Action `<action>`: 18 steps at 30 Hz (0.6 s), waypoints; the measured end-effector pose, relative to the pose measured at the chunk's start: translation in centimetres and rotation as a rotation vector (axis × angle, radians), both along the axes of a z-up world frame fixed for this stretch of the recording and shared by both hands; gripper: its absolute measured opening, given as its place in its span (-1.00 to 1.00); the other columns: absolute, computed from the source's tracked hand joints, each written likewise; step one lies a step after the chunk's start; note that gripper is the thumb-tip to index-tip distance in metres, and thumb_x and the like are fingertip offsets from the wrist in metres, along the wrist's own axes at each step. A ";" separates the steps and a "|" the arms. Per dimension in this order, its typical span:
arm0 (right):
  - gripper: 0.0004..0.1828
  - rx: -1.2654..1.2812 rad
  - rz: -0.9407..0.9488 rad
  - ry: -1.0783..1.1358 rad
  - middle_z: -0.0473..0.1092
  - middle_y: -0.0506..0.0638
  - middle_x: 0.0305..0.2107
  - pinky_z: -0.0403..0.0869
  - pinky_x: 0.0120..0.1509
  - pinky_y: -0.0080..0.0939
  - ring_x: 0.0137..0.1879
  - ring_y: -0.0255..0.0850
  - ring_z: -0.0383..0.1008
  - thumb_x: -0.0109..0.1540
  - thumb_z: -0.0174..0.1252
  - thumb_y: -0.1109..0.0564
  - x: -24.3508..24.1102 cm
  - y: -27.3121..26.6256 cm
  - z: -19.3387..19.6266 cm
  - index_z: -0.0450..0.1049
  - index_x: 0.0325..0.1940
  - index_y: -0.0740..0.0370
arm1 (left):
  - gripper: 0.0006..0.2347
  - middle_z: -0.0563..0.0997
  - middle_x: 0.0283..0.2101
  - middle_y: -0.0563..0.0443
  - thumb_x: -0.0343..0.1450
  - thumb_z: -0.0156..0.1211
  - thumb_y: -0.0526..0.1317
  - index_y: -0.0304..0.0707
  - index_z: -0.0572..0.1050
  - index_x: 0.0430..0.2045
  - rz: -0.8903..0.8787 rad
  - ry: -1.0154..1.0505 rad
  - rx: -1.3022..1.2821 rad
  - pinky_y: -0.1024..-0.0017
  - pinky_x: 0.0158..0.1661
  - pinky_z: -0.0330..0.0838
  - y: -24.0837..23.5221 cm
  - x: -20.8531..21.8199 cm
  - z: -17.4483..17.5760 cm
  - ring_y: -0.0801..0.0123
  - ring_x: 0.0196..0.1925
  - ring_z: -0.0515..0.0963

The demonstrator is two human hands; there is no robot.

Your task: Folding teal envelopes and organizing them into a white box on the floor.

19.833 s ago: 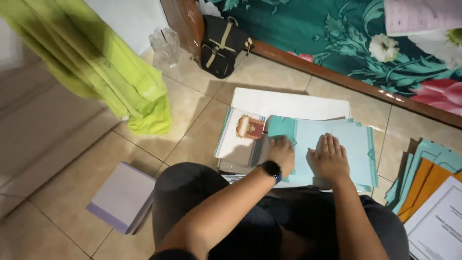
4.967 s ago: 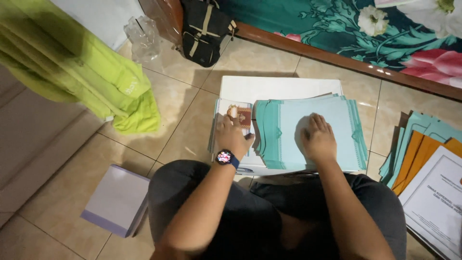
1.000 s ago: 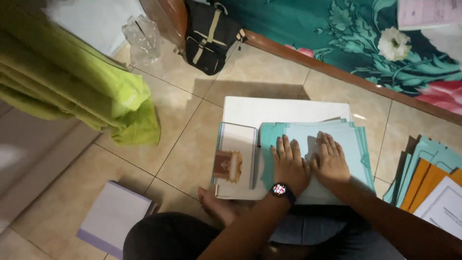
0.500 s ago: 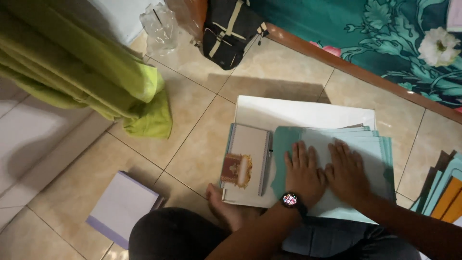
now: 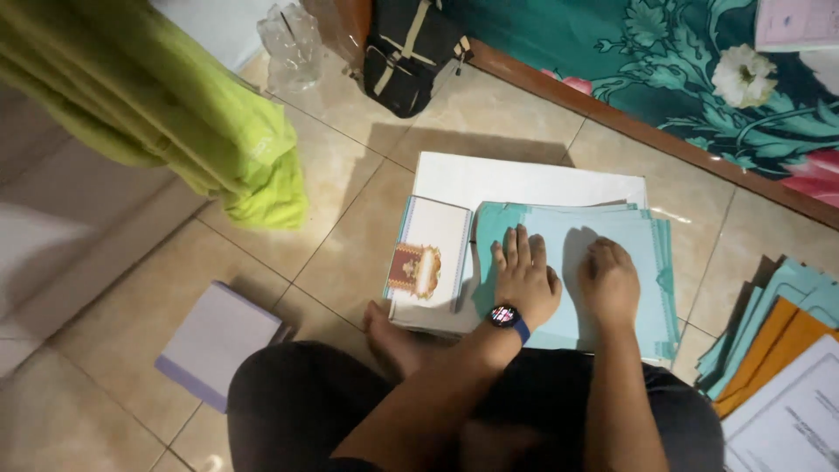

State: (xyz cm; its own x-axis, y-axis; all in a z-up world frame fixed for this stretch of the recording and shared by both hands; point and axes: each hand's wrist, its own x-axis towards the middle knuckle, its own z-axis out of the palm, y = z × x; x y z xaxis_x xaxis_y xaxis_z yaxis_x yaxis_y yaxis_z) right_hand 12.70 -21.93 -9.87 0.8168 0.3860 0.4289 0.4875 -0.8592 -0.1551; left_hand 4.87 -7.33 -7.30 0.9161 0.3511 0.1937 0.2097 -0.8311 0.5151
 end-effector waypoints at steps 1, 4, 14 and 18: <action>-0.74 0.020 0.000 -0.002 0.49 -0.08 0.00 0.49 0.22 -0.24 0.20 -0.13 0.53 0.23 0.22 0.09 -0.1 0.0 -0.1 0.61 0.00 0.10 | -0.44 0.13 0.47 -0.46 0.37 -0.09 -0.13 -0.43 0.25 0.30 0.000 -0.002 0.020 -0.15 0.47 -0.29 0.2 -0.1 -0.1 -0.14 0.57 -0.01; -0.72 0.029 0.032 0.044 0.48 -0.06 0.02 0.44 0.32 -0.27 0.26 -0.15 0.50 0.27 0.24 0.03 -0.2 0.6 -0.7 0.58 0.02 0.15 | -0.47 0.19 0.44 -0.47 0.37 -0.04 -0.14 -0.40 0.30 0.27 -0.017 -0.006 0.015 -0.16 0.45 -0.23 0.6 0.4 -0.9 -0.17 0.56 0.06; -0.29 -0.126 0.125 0.344 0.16 0.24 0.45 0.02 0.63 0.06 0.60 0.07 0.07 0.37 -0.12 -0.20 -3.7 0.8 1.9 0.23 0.52 0.22 | -0.73 0.60 -0.02 0.04 0.28 0.20 -0.41 -0.13 0.59 -0.16 0.018 -0.299 -0.013 0.23 0.19 0.37 3.6 -0.8 -2.5 0.15 0.20 0.53; -0.29 -0.147 0.104 0.355 0.12 0.22 0.48 -0.04 0.64 0.05 0.62 0.03 0.01 0.38 -0.13 -0.19 -3.2 0.8 -0.4 0.16 0.55 0.17 | -0.62 0.55 -0.11 0.06 0.21 0.37 0.01 -0.03 0.59 -0.12 0.406 -0.047 0.383 0.11 -0.13 0.47 9.3 -3.5 -0.5 0.16 0.03 0.52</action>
State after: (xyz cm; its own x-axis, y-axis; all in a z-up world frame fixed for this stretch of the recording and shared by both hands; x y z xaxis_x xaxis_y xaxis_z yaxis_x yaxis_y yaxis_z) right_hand 9.53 -21.10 -10.26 0.8576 0.5106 0.0611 0.5113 -0.8338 -0.2083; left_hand 1.36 2.01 -7.82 0.7093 0.5704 0.4141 0.5362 -0.8180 0.2082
